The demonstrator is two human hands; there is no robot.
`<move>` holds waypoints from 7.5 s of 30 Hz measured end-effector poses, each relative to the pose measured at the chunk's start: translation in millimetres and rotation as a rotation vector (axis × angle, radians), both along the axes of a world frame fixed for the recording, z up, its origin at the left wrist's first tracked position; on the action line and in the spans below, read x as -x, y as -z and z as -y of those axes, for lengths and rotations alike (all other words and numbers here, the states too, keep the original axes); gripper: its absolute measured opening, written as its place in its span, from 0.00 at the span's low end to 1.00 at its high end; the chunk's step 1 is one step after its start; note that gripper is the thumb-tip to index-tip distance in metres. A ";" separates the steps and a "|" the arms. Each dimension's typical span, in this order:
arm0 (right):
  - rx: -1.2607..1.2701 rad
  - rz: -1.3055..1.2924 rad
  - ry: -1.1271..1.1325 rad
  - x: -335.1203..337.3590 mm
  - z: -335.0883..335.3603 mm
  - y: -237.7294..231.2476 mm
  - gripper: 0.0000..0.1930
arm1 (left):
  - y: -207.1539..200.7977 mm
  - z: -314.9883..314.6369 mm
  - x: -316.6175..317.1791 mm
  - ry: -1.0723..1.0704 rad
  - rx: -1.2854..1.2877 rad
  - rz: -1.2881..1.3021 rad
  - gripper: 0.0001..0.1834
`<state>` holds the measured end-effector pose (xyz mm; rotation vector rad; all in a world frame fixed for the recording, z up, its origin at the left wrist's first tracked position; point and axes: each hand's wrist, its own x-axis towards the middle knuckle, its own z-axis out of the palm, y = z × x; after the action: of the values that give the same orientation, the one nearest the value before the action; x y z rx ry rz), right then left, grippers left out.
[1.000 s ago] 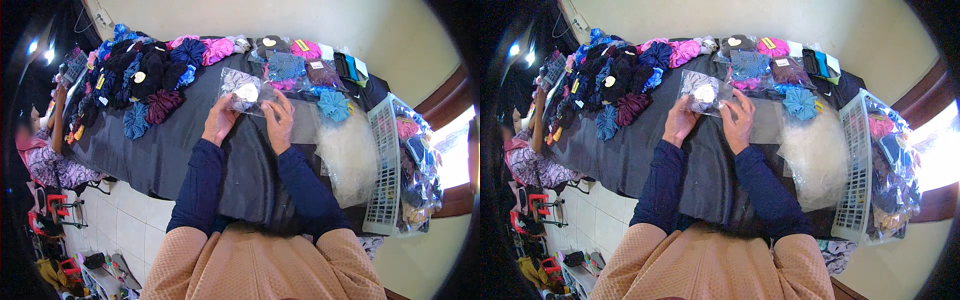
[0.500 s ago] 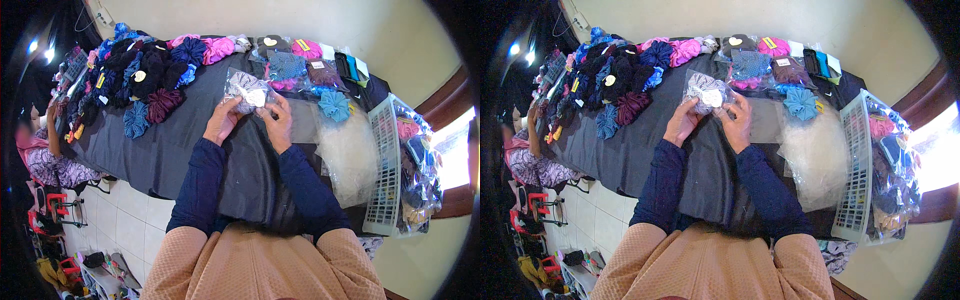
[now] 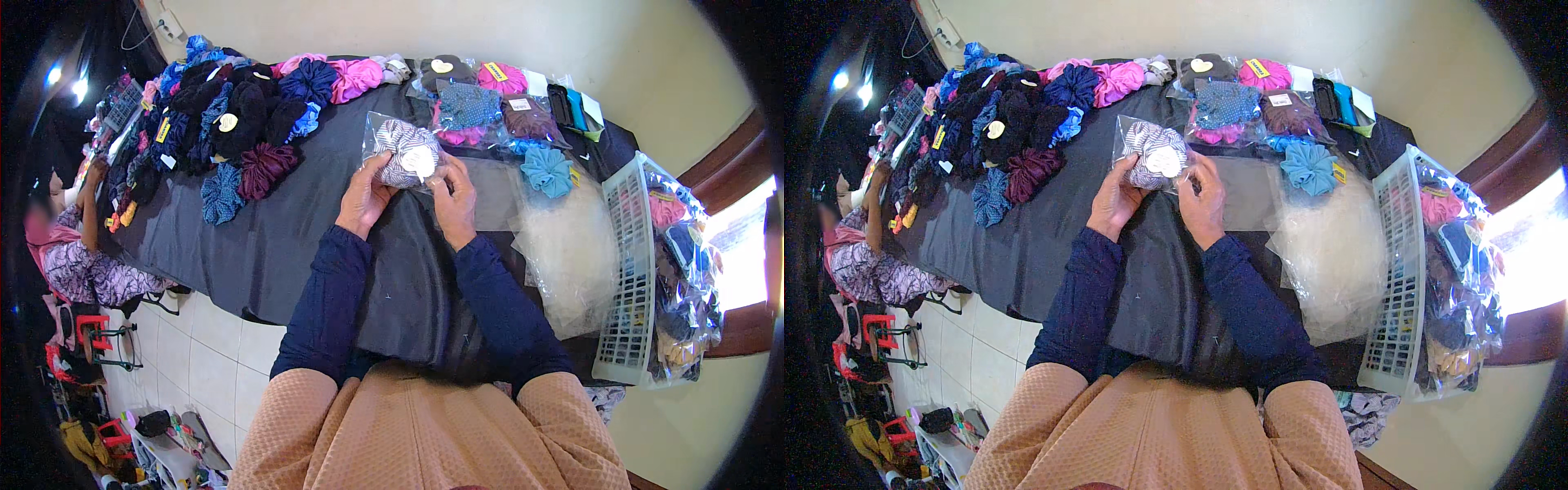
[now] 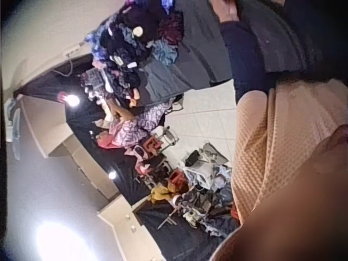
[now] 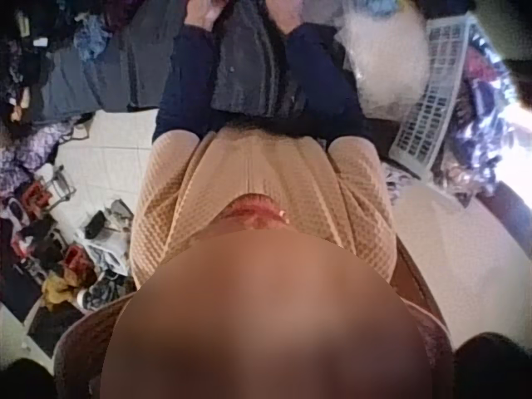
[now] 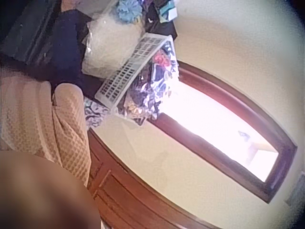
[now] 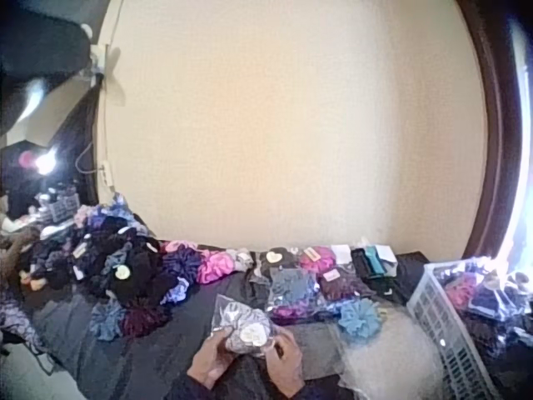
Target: The recorder is placing various colored scrunchies into individual clear plastic bags.
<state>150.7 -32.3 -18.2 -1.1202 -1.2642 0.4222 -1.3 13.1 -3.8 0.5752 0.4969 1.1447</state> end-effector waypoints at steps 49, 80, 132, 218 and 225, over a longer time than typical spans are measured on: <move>-0.068 0.070 0.022 2.7 10.1 -13.6 0.13 | 2.0 -0.5 -1.3 -0.064 -0.042 0.036 0.18; -0.075 0.101 -0.057 4.7 5.7 -8.7 0.17 | 4.1 -2.3 -1.9 -0.069 -0.116 -0.014 0.16; -0.038 -0.466 -0.094 2.6 5.7 -15.0 0.11 | 8.7 -13.4 15.8 0.047 0.055 0.295 0.17; -0.246 0.317 0.241 -3.1 10.3 -18.6 0.09 | -10.8 10.8 -2.9 -0.485 -0.990 -1.092 0.32; -0.215 0.328 0.208 -1.6 15.4 -22.8 0.14 | -6.7 9.2 -2.2 -0.474 -0.986 -1.073 0.31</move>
<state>152.3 -47.6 4.5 -1.1515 -1.4217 -0.0570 0.9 3.9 2.9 2.0637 1.0043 1.4430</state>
